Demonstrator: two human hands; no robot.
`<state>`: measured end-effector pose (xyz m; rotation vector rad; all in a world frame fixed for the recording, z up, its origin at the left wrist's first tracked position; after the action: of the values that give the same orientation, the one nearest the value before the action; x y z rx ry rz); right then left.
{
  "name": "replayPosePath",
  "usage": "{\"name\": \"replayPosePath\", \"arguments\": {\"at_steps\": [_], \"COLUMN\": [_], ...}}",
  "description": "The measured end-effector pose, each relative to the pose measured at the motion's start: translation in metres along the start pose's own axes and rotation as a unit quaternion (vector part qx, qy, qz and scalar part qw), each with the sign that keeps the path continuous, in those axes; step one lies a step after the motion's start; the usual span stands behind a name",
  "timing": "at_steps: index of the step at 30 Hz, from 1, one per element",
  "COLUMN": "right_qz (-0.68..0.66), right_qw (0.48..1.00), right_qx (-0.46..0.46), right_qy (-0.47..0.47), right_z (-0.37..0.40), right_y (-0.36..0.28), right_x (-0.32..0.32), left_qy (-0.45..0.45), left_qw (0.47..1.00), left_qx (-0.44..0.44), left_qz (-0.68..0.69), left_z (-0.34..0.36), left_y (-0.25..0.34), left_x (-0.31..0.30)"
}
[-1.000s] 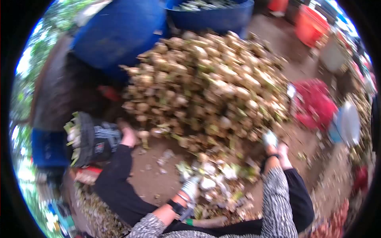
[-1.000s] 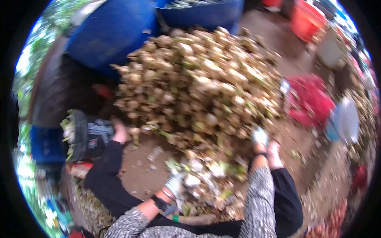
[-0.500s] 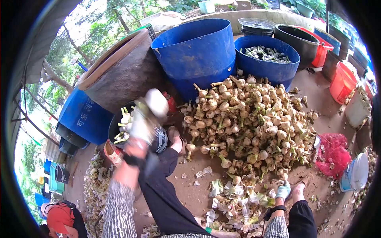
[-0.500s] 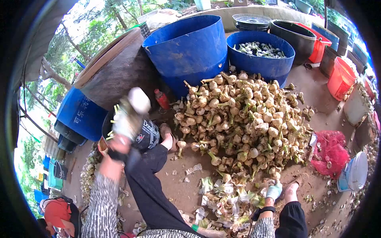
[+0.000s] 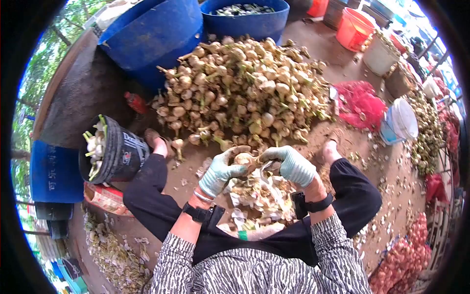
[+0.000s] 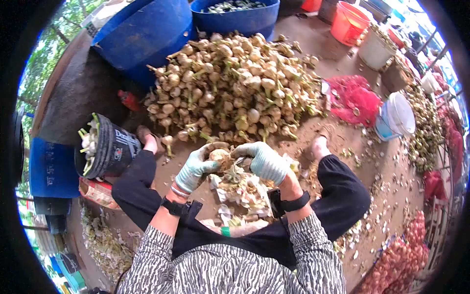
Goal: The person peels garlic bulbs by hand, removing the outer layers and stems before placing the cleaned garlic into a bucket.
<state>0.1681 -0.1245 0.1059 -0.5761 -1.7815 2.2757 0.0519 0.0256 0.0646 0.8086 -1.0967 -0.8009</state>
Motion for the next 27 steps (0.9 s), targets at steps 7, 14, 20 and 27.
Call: {"name": "replayPosePath", "arguments": {"at_steps": [7,14,20,27], "right_qz": [-0.564,-0.377,-0.502,-0.429], "right_qw": [0.799,0.884,0.839,0.866], "right_qx": [-0.061,0.120,0.108,0.114], "right_qy": [0.200,0.249,0.178,0.230], "right_z": [0.024,0.016,0.032,0.028], "right_y": [0.102,0.101,0.099,0.092], "right_x": [0.002,0.068,0.075,0.074], "left_qy": [0.141,0.149,0.131,0.150], "left_qw": [0.940,0.787,0.770,0.778], "left_qx": [0.167,0.280,0.290,0.274], "left_qz": [-0.263,-0.529,-0.553,-0.545], "left_z": [0.014,0.028,0.034,0.040], "left_y": [-0.025,-0.027,-0.033,-0.036], "left_x": [0.011,0.048,0.048,0.055]}}
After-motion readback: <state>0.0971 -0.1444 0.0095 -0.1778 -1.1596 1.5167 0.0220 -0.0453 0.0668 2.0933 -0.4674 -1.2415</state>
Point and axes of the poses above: each hand's wrist, its own z-axis away from the middle knuckle, its own x-axis out of the palm, y = z × x, the point moved 3 cm from there along -z, towards the middle knuckle, and after that the axes turned 3 degrees about x, right-handed, at the moved point
